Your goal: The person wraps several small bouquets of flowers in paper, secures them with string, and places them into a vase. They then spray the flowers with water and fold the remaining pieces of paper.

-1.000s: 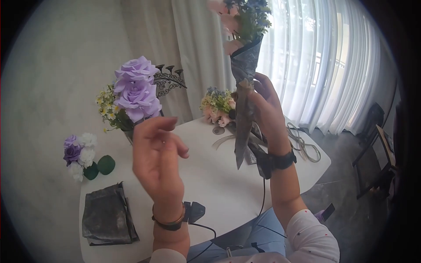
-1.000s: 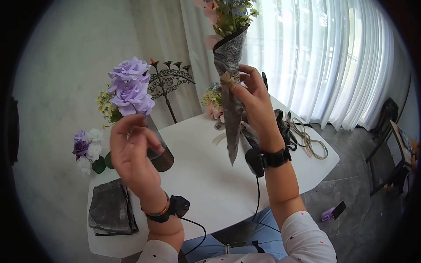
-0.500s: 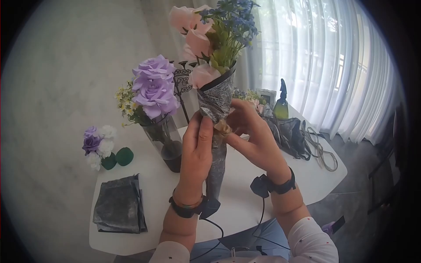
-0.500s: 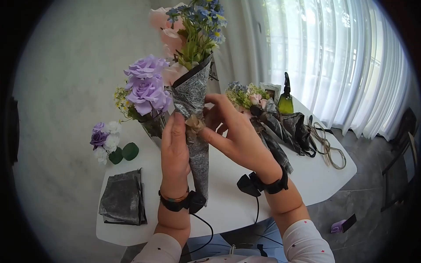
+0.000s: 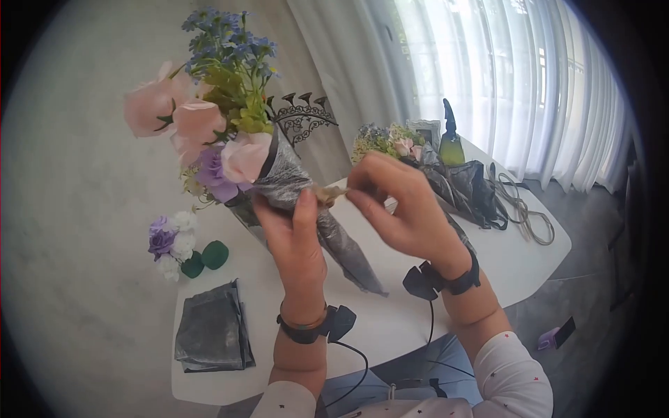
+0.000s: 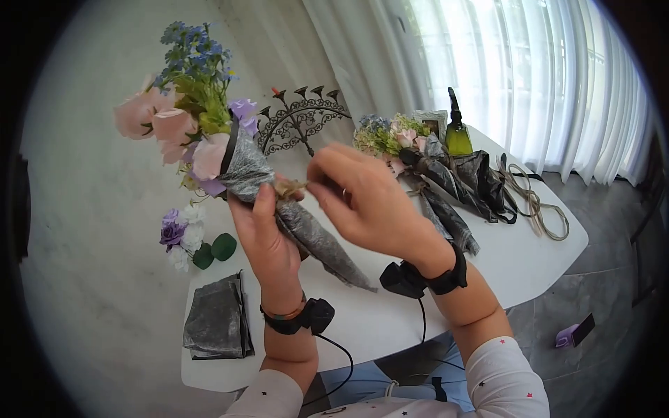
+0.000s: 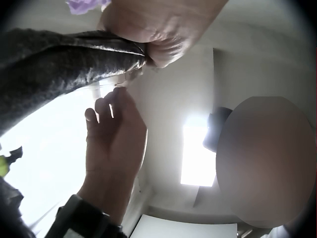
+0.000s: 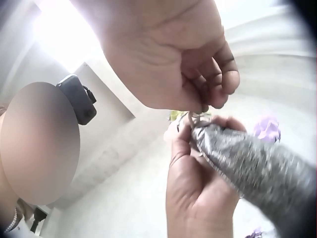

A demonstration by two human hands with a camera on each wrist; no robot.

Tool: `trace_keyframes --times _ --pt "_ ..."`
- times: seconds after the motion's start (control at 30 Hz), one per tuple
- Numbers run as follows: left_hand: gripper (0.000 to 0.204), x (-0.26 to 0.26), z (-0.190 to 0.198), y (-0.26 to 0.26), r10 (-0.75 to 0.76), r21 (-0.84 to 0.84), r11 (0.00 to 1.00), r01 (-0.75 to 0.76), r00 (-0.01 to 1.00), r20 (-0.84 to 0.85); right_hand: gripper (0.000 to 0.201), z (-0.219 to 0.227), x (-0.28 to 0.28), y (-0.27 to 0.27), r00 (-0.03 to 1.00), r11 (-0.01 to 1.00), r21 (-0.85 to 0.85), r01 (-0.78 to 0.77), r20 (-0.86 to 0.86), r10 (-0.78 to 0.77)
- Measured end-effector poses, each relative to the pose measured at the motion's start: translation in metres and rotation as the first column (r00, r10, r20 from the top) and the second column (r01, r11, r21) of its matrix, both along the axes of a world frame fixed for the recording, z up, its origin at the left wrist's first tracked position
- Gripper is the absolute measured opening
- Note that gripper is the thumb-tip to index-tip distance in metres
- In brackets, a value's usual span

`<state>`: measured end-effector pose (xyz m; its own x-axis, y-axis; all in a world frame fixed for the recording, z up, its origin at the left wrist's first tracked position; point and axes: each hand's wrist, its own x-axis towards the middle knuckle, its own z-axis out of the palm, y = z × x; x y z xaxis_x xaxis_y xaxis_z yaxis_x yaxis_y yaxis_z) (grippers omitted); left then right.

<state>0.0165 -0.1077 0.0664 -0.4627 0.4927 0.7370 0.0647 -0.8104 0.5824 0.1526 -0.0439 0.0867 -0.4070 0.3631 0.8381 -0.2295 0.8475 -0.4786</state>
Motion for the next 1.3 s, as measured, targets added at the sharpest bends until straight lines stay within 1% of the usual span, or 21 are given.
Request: trace_keyframes --times 0.03,0.07,0.1,0.13,0.17,0.2,0.23,0.3,0.43,0.5,0.53,0.7,0.8,0.83,0.9,1.03,1.1,1.13,1.2,1.23,1.3 --pt "0.037 0.001 0.003 -0.004 0.07 -0.015 0.997 -0.071 0.997 -0.025 0.005 0.002 0.004 0.004 0.992 0.993 0.052 0.105 -0.069 -0.101" --pt "0.04 0.003 0.004 -0.007 0.141 -0.026 0.989 -0.142 0.989 -0.048 0.005 0.004 0.01 0.008 0.989 0.989 0.049 0.141 -0.042 -0.139" --pt "0.04 0.006 0.004 -0.009 0.137 -0.026 0.99 -0.139 0.989 -0.051 0.005 0.006 0.014 0.011 0.984 0.983 0.048 0.176 -0.012 -0.175" --pt "0.051 0.009 0.004 -0.009 0.118 -0.048 0.991 -0.122 0.99 -0.08 0.005 0.005 0.014 0.011 0.984 0.983 0.047 0.178 -0.013 -0.178" --pt "0.062 0.013 0.003 -0.009 0.099 -0.071 0.992 -0.107 0.989 -0.107 0.006 0.004 0.012 0.011 0.969 0.965 0.088 0.248 -0.025 -0.247" --pt "0.061 0.019 0.003 -0.005 0.125 -0.044 0.991 -0.128 0.99 -0.068 0.007 0.003 0.012 0.011 0.949 0.94 0.128 0.316 -0.04 -0.313" --pt "0.061 0.019 0.002 -0.005 0.124 -0.045 0.991 -0.127 0.99 -0.069 0.007 0.001 0.015 0.014 0.948 0.94 0.126 0.317 -0.041 -0.314" --pt "0.046 0.014 0.001 -0.005 0.101 -0.12 0.987 -0.103 0.995 -0.026 0.011 -0.003 0.02 0.021 0.964 0.959 0.149 0.243 0.076 -0.256" --pt "0.045 0.012 0.003 -0.014 0.074 -0.19 0.979 -0.079 0.997 -0.033 0.015 0.008 0.027 0.018 0.951 0.953 0.034 0.3 0.063 -0.302" --pt "0.045 0.021 0.006 -0.015 0.059 -0.197 0.978 -0.073 0.995 -0.074 0.018 0.01 0.026 0.007 0.998 0.998 -0.045 -0.045 0.039 0.047" --pt "0.046 0.019 0.002 -0.012 0.075 -0.165 0.982 -0.091 0.992 -0.103 0.017 0.011 0.026 0.004 0.983 0.992 -0.044 -0.118 0.134 0.123" --pt "0.043 0.015 0.003 -0.012 0.162 -0.082 0.983 -0.165 0.986 -0.043 0.018 -0.001 0.016 0.017 0.985 0.992 0.038 -0.124 0.126 0.118" --pt "0.041 0.009 0.009 -0.018 0.18 -0.059 0.982 -0.181 0.983 -0.024 0.023 0.005 0.02 0.014 0.972 0.955 -0.226 -0.192 0.091 0.217" --pt "0.04 0.008 0.01 -0.019 0.186 -0.059 0.98 -0.188 0.982 -0.031 0.023 0.005 0.019 0.013 0.972 0.955 -0.226 -0.194 0.09 0.219" --pt "0.041 0.01 0.011 -0.019 0.169 -0.065 0.983 -0.172 0.985 -0.046 0.024 0.004 0.018 0.011 0.949 0.937 -0.203 -0.285 0.08 0.306" --pt "0.046 0.016 0.009 -0.016 0.161 -0.067 0.984 -0.165 0.985 -0.068 0.012 0.001 0.008 0.004 0.948 0.958 -0.081 -0.275 0.147 0.284" --pt "0.048 0.015 0.007 -0.015 0.179 -0.077 0.98 -0.185 0.981 -0.078 0.006 0.001 0.007 0.0 0.912 0.905 -0.247 -0.348 0.135 0.387" --pt "0.049 0.015 0.006 -0.014 0.196 -0.086 0.975 -0.204 0.977 -0.087 0.006 0.001 0.006 -0.001 0.911 0.904 -0.248 -0.348 0.136 0.389" --pt "0.049 0.014 0.004 -0.012 0.228 -0.065 0.97 -0.234 0.97 -0.083 0.007 0.001 0.005 -0.002 0.959 0.96 -0.137 -0.242 0.114 0.258" --pt "0.05 0.014 0.003 -0.012 0.259 -0.044 0.964 -0.263 0.963 -0.08 0.007 0.0 0.003 -0.002 0.959 0.96 -0.137 -0.243 0.115 0.259" --pt "0.05 0.017 0.005 -0.013 0.268 -0.042 0.962 -0.271 0.96 -0.08 0.014 -0.004 -0.002 0.002 0.994 0.995 -0.021 -0.096 0.044 0.097"
